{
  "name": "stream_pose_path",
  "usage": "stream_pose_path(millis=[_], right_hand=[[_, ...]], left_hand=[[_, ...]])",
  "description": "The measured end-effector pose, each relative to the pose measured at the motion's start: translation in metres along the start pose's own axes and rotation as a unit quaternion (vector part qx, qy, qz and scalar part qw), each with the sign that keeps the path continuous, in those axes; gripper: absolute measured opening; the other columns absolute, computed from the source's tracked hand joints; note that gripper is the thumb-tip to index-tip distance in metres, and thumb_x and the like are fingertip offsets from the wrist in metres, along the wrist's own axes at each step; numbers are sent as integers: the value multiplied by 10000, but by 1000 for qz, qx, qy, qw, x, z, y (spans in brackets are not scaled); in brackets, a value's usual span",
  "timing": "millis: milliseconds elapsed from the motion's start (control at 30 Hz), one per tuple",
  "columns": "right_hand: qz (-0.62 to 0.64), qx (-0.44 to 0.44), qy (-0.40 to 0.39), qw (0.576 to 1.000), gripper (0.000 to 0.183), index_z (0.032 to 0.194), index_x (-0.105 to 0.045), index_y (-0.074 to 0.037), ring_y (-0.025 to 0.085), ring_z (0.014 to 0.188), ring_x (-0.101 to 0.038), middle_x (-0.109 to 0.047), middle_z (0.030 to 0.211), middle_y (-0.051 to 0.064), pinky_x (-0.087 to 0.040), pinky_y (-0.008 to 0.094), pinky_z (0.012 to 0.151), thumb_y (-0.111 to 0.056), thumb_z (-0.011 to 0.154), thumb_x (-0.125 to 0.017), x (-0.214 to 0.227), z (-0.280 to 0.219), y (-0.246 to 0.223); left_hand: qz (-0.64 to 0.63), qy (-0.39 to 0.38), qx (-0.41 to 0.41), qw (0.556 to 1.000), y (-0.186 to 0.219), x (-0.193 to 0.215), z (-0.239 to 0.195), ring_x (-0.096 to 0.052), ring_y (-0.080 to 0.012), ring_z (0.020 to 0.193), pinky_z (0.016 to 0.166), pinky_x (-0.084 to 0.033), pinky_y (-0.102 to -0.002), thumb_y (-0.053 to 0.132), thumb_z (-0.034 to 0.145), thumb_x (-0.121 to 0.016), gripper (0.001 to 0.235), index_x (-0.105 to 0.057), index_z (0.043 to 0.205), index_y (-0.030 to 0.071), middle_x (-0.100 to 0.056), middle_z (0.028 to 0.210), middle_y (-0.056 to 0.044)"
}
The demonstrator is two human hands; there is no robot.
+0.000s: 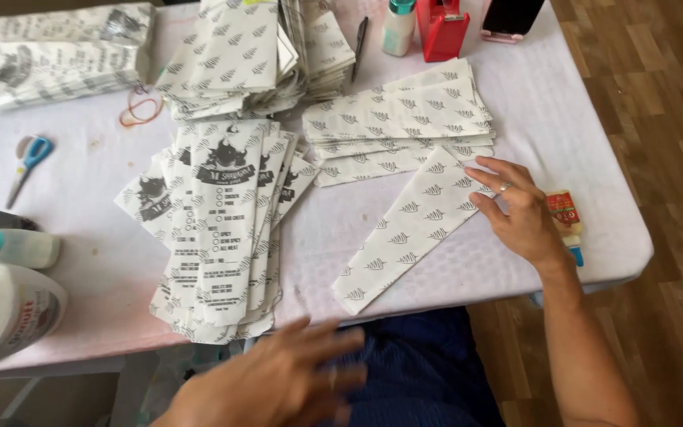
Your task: Applying glue to the edges of printed paper sheets and folding them to create packaging sleeves.
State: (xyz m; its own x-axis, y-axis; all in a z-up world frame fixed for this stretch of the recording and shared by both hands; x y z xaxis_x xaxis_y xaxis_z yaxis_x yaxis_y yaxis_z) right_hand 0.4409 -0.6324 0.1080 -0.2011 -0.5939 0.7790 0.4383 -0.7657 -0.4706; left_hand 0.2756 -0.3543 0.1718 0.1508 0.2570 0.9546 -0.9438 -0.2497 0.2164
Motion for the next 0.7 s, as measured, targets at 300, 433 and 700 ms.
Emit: stream_pose_path(millis=[300, 433, 700], right_hand=[[-15, -27, 12, 999, 348, 1343, -655, 23, 318, 1224, -587, -661, 1323, 173, -514, 424, 1039, -100, 1018, -657, -5, -27, -31], [-15, -76, 50, 996, 242, 1228, -741, 18, 246, 954, -702, -698, 1203, 146, -581, 346, 916, -63, 1003, -708, 19, -51, -31], [35, 160, -7, 987, 158, 1027, -739, 41, 414, 1173, -702, -719, 1175, 210, -606, 458, 1020, 117, 889, -741, 2, -54, -68]], left_hand=[[-9, 204, 276, 939, -91, -98, 77, -575, -430, 1149, 885, -522, -502, 191, 933, -737, 359, -629, 1190, -33, -605, 1301, -257], [19, 191, 257, 947, -94, -98, 67, -560, -440, 1273, 989, -505, -501, 100, 980, -652, 267, -630, 1202, -48, -609, 1328, -217], [9, 269, 260, 927, -90, -73, 16, -614, -475, 1238, 953, -543, -524, -30, 983, -591, 142, -695, 1069, -74, -677, 1266, -244]])
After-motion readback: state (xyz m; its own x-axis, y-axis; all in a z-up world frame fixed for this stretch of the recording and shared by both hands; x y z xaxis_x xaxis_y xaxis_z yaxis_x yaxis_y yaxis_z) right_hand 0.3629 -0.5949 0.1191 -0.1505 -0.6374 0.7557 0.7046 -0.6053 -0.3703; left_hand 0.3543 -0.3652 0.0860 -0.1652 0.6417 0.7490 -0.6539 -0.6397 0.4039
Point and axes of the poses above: each hand's wrist, its own z-axis towards the middle knuckle, its own x-axis out of the back of the hand, y = z × x, the point moved 10 cm from there along z, towards the middle knuckle
